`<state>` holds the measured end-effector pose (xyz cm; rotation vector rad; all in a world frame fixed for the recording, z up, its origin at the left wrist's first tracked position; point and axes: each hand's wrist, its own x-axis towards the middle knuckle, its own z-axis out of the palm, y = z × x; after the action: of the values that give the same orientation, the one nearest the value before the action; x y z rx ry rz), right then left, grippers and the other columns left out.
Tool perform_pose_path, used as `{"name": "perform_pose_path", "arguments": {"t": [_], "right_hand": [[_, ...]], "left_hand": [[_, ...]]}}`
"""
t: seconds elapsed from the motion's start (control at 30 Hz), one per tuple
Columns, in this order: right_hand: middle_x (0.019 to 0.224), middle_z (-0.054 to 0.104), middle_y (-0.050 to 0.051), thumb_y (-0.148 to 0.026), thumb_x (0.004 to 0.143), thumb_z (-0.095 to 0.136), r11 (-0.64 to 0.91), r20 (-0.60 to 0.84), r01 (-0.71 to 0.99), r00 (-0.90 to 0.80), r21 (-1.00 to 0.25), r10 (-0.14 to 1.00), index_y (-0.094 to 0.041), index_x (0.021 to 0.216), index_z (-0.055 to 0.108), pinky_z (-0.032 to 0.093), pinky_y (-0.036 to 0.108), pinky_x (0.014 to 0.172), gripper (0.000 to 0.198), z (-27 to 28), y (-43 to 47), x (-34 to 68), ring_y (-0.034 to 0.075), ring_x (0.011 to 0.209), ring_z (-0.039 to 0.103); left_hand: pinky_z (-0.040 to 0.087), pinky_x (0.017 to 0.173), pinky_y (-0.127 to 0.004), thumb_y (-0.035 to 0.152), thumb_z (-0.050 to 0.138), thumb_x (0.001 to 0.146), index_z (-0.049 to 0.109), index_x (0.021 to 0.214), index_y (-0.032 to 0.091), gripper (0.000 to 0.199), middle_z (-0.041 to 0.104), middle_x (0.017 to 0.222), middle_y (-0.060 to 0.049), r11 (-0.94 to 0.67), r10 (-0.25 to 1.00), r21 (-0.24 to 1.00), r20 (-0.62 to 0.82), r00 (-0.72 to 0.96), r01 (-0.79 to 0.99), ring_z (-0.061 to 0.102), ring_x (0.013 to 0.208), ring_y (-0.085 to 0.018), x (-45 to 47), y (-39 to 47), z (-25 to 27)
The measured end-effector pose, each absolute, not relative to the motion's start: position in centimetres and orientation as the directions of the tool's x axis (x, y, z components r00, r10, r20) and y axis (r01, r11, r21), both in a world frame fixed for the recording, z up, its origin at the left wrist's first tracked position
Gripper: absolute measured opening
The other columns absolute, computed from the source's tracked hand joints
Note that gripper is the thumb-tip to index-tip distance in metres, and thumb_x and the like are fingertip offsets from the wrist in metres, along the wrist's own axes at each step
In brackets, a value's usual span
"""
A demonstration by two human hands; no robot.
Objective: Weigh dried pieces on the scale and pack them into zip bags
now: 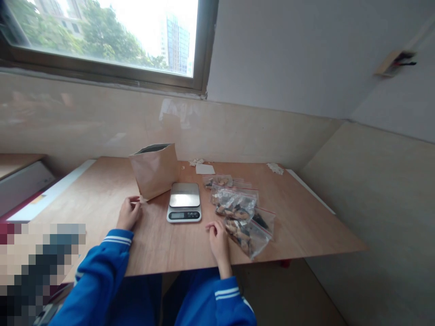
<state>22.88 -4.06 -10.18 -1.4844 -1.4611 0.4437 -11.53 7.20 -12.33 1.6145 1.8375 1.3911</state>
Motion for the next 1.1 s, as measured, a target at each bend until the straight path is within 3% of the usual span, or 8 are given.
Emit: {"name": "perform_pose_path", "arguments": {"t": [0.4,0.5,0.63,0.73,0.83,0.93,1.03,1.1], "right_hand": [[0.077,0.063,0.006,-0.022,0.085,0.039,0.175,0.339,0.547,0.214,-0.818,0.916,-0.020,0.072,0.061,0.047,0.036,0.075,0.026,-10.3,-3.9,23.0,0.023,0.076,0.060],[0.082,0.062,0.007,-0.021,0.086,0.039,0.207,0.391,0.564,0.227,-0.799,0.892,-0.020,0.077,0.063,0.048,0.036,0.075,0.025,-10.2,-4.0,22.9,0.023,0.080,0.059],[0.096,0.058,0.011,-0.021,0.087,0.039,0.224,0.600,0.672,0.399,-0.706,0.694,-0.020,0.087,0.064,0.046,0.040,0.085,0.025,-8.6,-4.0,23.6,0.026,0.096,0.056],[0.105,0.056,0.016,-0.026,0.087,0.043,0.037,0.683,0.768,0.545,-0.639,0.487,-0.018,0.098,0.062,0.038,0.048,0.096,0.023,-7.0,-3.2,25.6,0.030,0.107,0.051],[0.115,0.053,0.024,-0.036,0.079,0.057,-0.231,0.607,0.729,0.672,-0.645,0.425,-0.011,0.112,0.056,0.033,0.054,0.095,0.042,-5.8,-1.5,28.3,0.038,0.115,0.044],[0.112,0.057,0.025,-0.037,0.072,0.064,-0.407,0.383,0.601,0.777,-0.688,0.500,-0.011,0.105,0.059,0.035,0.052,0.090,0.042,-5.1,-0.1,30.4,0.040,0.111,0.046],[0.099,0.066,0.015,-0.030,0.074,0.058,-0.416,0.252,0.528,0.792,-0.741,0.556,-0.018,0.089,0.062,0.037,0.046,0.088,0.020,-4.7,0.7,31.3,0.033,0.100,0.055],[0.089,0.068,0.011,-0.027,0.074,0.057,-0.366,0.231,0.501,0.783,-0.784,0.577,-0.018,0.092,0.060,0.039,0.041,0.084,0.020,-4.5,1.1,31.3,0.028,0.090,0.059]], "left_hand": [[0.052,0.075,-0.040,0.035,0.046,0.077,0.054,0.093,0.018,0.026,0.063,0.081,-0.007,-0.084,0.905,0.806,0.309,-0.294,0.586,0.062,0.072,-0.021,-11.0,6.3,-10.8],[0.051,0.075,-0.039,0.034,0.045,0.077,0.055,0.093,0.019,0.025,0.064,0.080,-0.006,-0.083,0.913,0.799,0.301,-0.276,0.596,0.062,0.072,-0.021,-11.0,6.2,-10.8],[0.051,0.075,-0.039,0.036,0.046,0.077,0.054,0.092,0.019,0.024,0.064,0.079,-0.006,-0.089,0.915,0.798,0.302,-0.267,0.596,0.062,0.072,-0.021,-11.0,6.0,-10.8],[0.052,0.076,-0.039,0.037,0.045,0.077,0.054,0.093,0.019,0.025,0.064,0.080,-0.006,-0.084,0.919,0.803,0.291,-0.264,0.590,0.062,0.073,-0.022,-10.9,5.4,-10.7],[0.051,0.076,-0.040,0.039,0.045,0.077,0.054,0.095,0.018,0.029,0.064,0.082,-0.007,-0.074,0.926,0.826,0.265,-0.269,0.559,0.063,0.074,-0.022,-10.7,4.5,-10.5],[0.052,0.074,-0.040,0.043,0.046,0.078,0.054,0.098,0.017,0.034,0.063,0.085,-0.008,-0.055,0.930,0.863,0.227,-0.288,0.503,0.064,0.075,-0.022,-10.6,3.4,-10.4],[0.052,0.074,-0.040,0.046,0.048,0.077,0.054,0.100,0.017,0.037,0.063,0.088,-0.008,-0.045,0.931,0.896,0.198,-0.308,0.441,0.065,0.075,-0.022,-10.4,2.2,-10.4],[0.052,0.075,-0.040,0.048,0.049,0.078,0.054,0.101,0.018,0.039,0.064,0.090,-0.008,-0.044,0.932,0.916,0.182,-0.314,0.399,0.065,0.076,-0.022,-10.2,1.4,-10.3]]}}
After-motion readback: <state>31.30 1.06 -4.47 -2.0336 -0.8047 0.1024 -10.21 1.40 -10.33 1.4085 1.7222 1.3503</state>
